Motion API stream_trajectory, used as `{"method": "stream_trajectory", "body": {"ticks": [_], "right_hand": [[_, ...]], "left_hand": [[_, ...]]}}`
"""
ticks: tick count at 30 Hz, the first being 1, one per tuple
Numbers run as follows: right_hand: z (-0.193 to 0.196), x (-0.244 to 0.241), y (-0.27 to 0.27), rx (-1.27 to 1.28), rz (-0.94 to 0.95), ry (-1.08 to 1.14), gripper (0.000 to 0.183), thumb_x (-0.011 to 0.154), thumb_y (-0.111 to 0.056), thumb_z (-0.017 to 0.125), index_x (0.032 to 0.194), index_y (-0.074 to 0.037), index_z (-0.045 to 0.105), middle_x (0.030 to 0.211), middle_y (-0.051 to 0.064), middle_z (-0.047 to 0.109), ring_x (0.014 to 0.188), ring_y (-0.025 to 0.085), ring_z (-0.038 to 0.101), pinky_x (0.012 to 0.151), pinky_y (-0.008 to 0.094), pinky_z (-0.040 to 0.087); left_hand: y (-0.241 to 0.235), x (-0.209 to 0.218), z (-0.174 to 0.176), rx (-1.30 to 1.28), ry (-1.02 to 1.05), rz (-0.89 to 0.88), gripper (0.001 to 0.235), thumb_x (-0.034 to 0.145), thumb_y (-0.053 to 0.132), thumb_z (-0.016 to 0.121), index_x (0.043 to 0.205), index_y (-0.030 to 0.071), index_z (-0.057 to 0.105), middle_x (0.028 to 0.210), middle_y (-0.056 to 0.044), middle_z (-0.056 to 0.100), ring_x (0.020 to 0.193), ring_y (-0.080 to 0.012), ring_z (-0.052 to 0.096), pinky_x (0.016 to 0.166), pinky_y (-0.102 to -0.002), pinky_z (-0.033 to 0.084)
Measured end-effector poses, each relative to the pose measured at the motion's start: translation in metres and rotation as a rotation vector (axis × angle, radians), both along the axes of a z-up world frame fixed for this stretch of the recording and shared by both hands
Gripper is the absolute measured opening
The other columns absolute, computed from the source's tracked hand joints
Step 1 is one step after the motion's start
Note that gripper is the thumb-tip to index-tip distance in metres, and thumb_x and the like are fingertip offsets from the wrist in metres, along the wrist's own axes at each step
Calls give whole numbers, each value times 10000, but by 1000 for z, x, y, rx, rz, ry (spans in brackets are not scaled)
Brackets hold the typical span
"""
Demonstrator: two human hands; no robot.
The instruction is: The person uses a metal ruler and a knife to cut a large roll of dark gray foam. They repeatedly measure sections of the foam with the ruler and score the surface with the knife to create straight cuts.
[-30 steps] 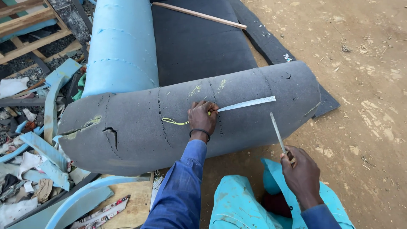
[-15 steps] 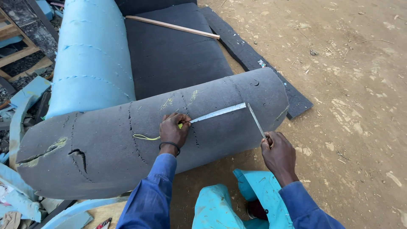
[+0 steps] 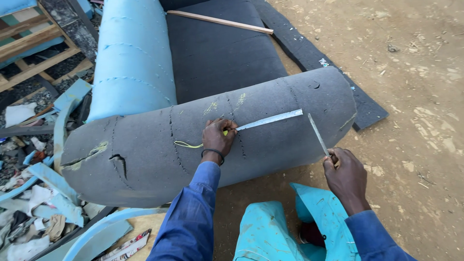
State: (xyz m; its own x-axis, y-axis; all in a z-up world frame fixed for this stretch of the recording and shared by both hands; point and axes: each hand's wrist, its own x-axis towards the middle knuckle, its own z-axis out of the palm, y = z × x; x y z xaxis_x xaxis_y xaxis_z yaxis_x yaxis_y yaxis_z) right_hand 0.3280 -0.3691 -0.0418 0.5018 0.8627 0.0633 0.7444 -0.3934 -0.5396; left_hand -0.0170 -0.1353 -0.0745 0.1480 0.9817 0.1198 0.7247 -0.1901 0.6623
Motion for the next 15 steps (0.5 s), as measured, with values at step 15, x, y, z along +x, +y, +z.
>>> {"method": "stream_trajectory", "body": {"ticks": [15], "right_hand": [[-5, 1, 3, 22, -7, -7, 311, 1033, -257, 743, 1297, -134, 855, 1014, 116, 794, 1008, 410, 829, 950, 663, 651]], "left_hand": [[2, 0, -3, 24, 4, -15, 154, 870, 332, 909, 1018, 354, 869, 974, 90, 786, 1215, -221, 723, 1119, -458, 603]]}}
